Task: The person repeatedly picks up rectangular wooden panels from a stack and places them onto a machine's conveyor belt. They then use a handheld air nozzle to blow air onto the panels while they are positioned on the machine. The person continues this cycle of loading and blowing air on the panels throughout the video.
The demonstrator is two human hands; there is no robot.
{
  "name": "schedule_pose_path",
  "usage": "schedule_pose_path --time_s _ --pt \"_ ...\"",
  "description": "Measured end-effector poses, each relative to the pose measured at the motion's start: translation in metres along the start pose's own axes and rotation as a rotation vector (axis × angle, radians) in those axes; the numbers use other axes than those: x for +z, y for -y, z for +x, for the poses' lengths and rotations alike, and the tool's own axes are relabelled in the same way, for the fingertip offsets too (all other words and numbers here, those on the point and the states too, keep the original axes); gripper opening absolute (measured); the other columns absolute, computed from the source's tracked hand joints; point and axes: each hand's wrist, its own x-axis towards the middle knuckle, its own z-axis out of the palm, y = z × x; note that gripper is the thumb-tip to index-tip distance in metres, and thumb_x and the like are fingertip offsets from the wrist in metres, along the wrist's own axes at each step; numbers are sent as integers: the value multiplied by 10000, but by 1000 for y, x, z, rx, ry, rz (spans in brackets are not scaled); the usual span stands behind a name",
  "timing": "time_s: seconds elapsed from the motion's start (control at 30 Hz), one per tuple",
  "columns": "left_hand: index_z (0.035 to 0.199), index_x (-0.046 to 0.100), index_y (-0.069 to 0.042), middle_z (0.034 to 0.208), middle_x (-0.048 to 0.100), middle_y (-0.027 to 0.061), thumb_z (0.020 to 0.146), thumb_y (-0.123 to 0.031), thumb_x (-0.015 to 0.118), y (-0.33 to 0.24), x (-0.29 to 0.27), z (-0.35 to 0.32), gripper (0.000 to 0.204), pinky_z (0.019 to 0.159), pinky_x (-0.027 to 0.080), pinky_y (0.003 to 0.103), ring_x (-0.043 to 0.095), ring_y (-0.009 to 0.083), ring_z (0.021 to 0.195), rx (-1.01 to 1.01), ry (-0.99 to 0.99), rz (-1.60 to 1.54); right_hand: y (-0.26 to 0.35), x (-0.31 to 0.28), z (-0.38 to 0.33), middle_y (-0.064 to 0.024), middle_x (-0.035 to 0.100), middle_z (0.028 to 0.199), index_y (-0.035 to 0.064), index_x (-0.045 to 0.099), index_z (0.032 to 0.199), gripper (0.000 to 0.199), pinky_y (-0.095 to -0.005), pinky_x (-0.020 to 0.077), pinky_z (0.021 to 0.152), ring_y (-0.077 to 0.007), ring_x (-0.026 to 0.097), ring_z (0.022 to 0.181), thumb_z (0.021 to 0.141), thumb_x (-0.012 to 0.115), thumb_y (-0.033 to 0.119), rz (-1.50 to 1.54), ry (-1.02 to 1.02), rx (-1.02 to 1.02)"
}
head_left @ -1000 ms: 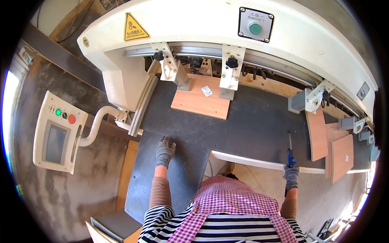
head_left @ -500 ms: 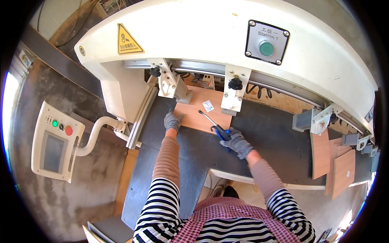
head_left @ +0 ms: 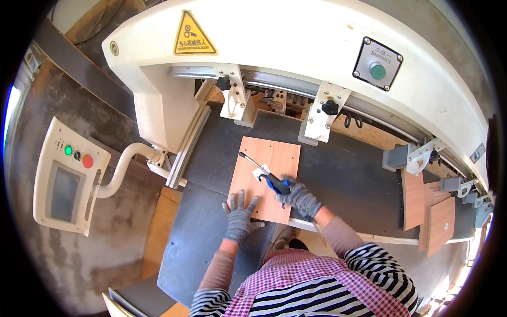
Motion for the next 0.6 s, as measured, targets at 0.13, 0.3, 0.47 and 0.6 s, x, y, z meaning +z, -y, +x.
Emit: schedule_pose_path --time_s 0.13,0.3,0.47,0.6 --pt "1434 418 -429 1582 250 43 511 -635 801 17 28 42 1020 1065 33 752 132 397 1464 74 37 5 28 -5 -54 -89 693 878 39 672 1067 416 -354 532 746 -188 648 860 773 804 302 -78 -19 102" --pt "1421 434 -432 1579 254 26 459 -661 805 14 5 108 1057 1075 19 745 131 362 1470 93 66 -11 7 -38 -100 -86 694 923 29 675 1026 381 -350 530 784 -183 651 826 785 806 295 17 -196 32" --pt "1418 441 -426 1579 258 14 448 -627 829 6 -7 141 1064 1093 32 735 130 350 1472 93 78 -21 4 -72 -136 -58 682 868 22 673 975 335 -262 539 618 -132 637 640 774 824 243 141 -174 130" --pt "1419 451 -414 1582 263 38 394 -654 834 11 2 145 1120 1104 -5 703 119 375 1475 90 56 -43 58 -70 -169 -34 678 870 26 670 988 259 -261 542 635 -115 639 724 802 790 160 297 -270 54"
